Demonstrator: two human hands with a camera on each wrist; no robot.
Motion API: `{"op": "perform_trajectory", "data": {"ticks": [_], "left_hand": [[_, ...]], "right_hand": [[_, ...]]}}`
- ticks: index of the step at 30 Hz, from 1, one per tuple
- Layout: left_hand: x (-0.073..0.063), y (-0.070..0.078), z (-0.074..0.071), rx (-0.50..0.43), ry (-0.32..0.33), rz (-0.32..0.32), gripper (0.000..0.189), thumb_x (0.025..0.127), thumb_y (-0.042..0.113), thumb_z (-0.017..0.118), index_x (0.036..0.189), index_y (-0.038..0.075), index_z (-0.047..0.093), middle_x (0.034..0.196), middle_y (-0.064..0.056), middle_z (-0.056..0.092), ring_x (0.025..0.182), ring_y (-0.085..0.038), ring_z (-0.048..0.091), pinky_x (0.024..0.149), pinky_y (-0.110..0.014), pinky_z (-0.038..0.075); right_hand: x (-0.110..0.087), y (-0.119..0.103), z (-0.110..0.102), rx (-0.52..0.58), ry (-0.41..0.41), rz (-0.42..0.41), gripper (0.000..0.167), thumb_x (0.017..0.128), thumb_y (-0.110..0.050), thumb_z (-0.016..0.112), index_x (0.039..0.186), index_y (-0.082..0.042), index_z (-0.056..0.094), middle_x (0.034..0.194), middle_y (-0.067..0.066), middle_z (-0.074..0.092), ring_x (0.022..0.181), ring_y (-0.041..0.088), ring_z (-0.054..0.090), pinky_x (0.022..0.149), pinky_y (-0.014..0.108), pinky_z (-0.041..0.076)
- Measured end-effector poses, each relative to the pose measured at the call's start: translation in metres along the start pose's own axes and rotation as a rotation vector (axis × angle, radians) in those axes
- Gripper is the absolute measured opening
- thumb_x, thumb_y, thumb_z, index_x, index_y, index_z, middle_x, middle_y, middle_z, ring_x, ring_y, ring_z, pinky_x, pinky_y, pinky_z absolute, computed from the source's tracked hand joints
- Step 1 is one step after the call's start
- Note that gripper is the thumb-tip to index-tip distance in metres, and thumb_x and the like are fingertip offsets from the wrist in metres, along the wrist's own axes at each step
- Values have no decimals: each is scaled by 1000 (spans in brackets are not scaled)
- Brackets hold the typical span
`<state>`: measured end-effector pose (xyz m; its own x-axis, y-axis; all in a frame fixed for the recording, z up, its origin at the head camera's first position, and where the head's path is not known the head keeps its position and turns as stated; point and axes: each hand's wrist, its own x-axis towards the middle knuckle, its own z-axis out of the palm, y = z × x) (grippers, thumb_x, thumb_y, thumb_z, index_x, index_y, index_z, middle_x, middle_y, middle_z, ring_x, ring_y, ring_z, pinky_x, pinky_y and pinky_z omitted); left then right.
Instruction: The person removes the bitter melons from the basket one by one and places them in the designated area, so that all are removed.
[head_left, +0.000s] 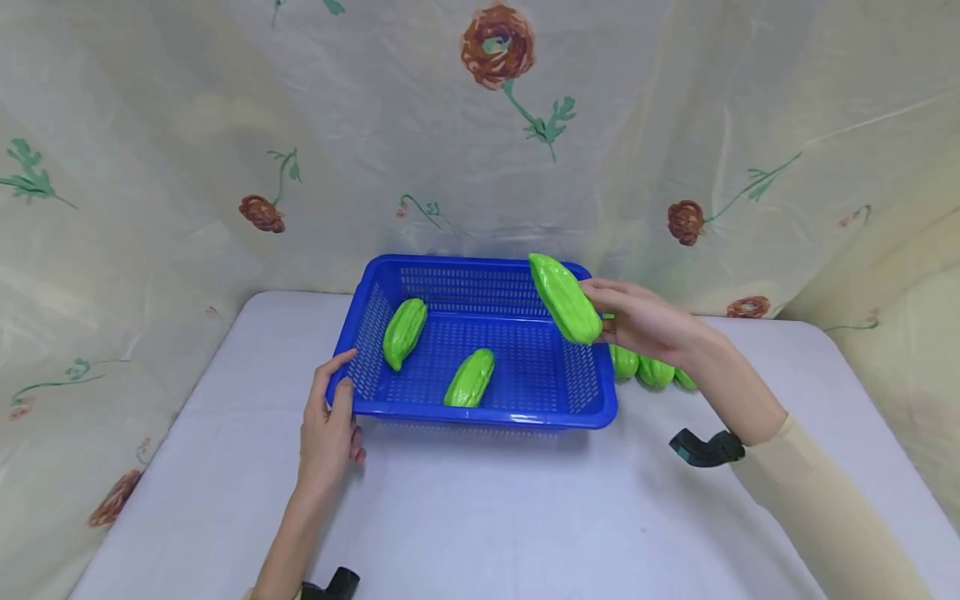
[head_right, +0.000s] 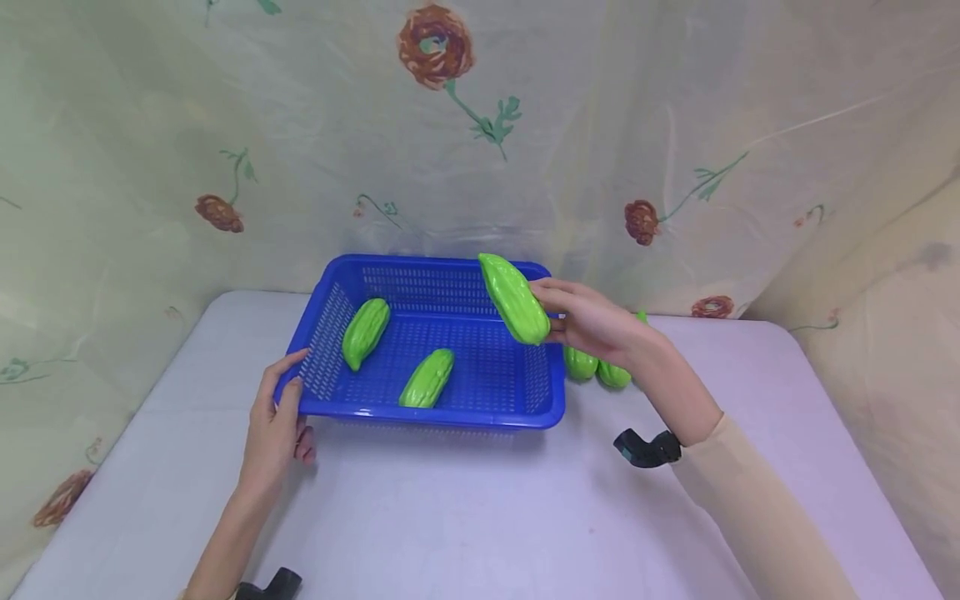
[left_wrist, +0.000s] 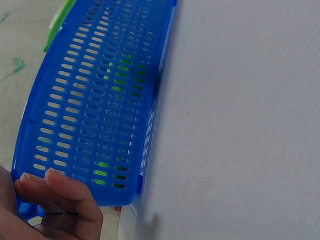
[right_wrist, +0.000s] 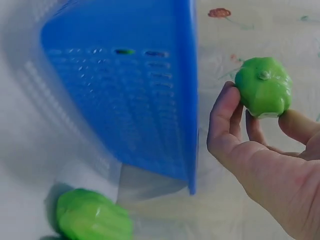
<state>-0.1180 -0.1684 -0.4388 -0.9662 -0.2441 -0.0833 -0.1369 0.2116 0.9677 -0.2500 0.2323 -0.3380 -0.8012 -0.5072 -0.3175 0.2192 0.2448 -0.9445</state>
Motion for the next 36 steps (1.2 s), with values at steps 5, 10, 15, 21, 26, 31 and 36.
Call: {"op": "perform_trajectory", "data": {"ticks": [5,10,15,21,26,31,36], "left_hand": [[0,1,-1,-2,-2,5,40,116,35,38,154,45,47,55,4,40,41,-14,43,40,-34,52],[0,0,-1,-3,-4,6,40,116,34,38,154,44,47,55,4,39,41,-14,43,40,-33,52],[0,0,-1,-4,-3,11,40,116,35,38,154,44,47,55,4,40,41,-14,43,40,-34,52],[-1,0,-1,-6,-3,11,40,116,35,38,154,44,47,55,4,40,41,-14,43,40,-33,52],[-1,0,-1,-2,7,11,40,116,34,38,154,44,48,54,4,40,40,-13,43,39,-34,51],[0,1,0,2,4,9,41,116,34,39,154,43,48,55,4,41,41,-13,43,40,-32,51],[0,0,0,-2,-3,3,41,116,34,38,155,43,47,56,2,42,41,-13,43,40,-31,51]], "right_hand": [[-15,7,-12,42,10,-25,47,118,-42,37,152,-10,42,133,-4,58,116,9,63,102,24,58],[-29,14,-32,120,29,-57,36,117,-41,39,143,-20,53,133,-6,62,117,11,67,102,27,59],[-43,24,-54,155,79,-46,34,117,-41,40,144,-22,50,136,-8,60,121,10,66,103,29,60],[-57,41,-81,260,119,-62,29,118,-34,40,132,-22,63,127,-7,65,114,10,68,98,29,62],[-66,60,-100,324,158,-56,30,118,-29,41,120,-22,70,116,-6,66,107,10,69,91,28,63],[-71,79,-121,356,252,4,25,116,-27,45,111,-21,68,110,-5,65,99,11,70,87,27,64],[-76,89,-141,331,347,124,11,114,-34,50,114,-25,57,106,-9,64,95,9,70,85,25,65]]}}
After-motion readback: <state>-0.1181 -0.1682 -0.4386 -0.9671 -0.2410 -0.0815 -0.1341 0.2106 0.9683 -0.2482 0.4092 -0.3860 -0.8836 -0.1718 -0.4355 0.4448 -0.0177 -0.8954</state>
